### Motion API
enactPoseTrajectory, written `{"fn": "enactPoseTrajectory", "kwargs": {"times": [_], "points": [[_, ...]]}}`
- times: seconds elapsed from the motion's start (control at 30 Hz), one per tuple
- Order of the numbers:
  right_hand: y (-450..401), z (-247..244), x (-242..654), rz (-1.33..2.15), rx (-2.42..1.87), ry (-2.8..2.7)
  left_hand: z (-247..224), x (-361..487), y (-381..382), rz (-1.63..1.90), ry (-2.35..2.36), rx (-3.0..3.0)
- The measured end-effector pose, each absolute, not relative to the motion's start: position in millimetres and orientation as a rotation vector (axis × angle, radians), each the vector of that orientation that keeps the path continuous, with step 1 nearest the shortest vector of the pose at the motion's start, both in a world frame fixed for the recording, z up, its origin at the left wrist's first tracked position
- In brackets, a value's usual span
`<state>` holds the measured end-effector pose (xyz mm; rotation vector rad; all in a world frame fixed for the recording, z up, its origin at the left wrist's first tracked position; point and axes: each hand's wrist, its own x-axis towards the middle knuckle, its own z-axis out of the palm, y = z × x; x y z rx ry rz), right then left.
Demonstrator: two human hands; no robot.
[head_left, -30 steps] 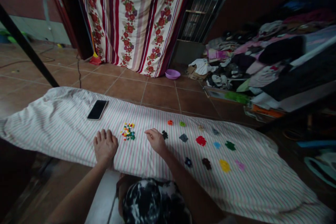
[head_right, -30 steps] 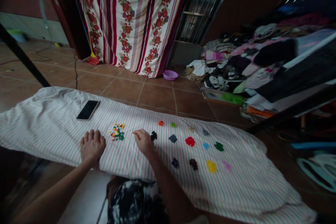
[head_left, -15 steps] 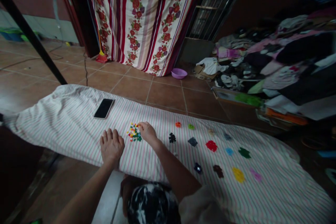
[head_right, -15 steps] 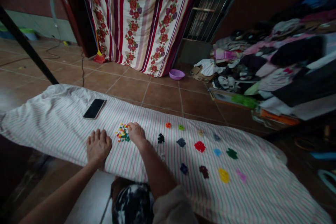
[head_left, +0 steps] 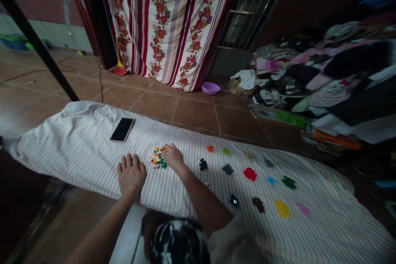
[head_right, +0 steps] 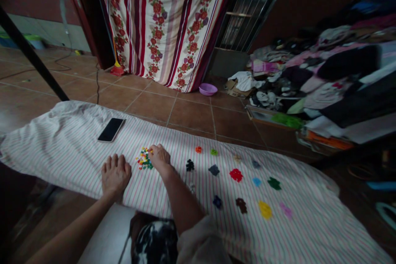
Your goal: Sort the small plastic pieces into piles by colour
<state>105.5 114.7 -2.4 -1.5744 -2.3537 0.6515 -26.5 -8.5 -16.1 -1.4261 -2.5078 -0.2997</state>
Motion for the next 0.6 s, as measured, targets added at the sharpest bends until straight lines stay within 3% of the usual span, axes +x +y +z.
{"fn": "enactPoseTrajectory", "kwargs": {"times": [0.2,0.47,0.6], "points": [[112.5,-10.9,111.2,0.741,-1.413,-2.209,-14.9,-26.2,-9.8,-0.265,-2.492,-1.428],[99.6,-17.2,121.5,1.445,-1.210,-1.405,-10.1,-25.3,-10.8,-0.266,-2.543,-1.444],[88.2,-6.6,136.5,1.559,-1.129,-1.112,-5.8,-23.3,-13.9,-0.319,-2.538,-1.455]]}}
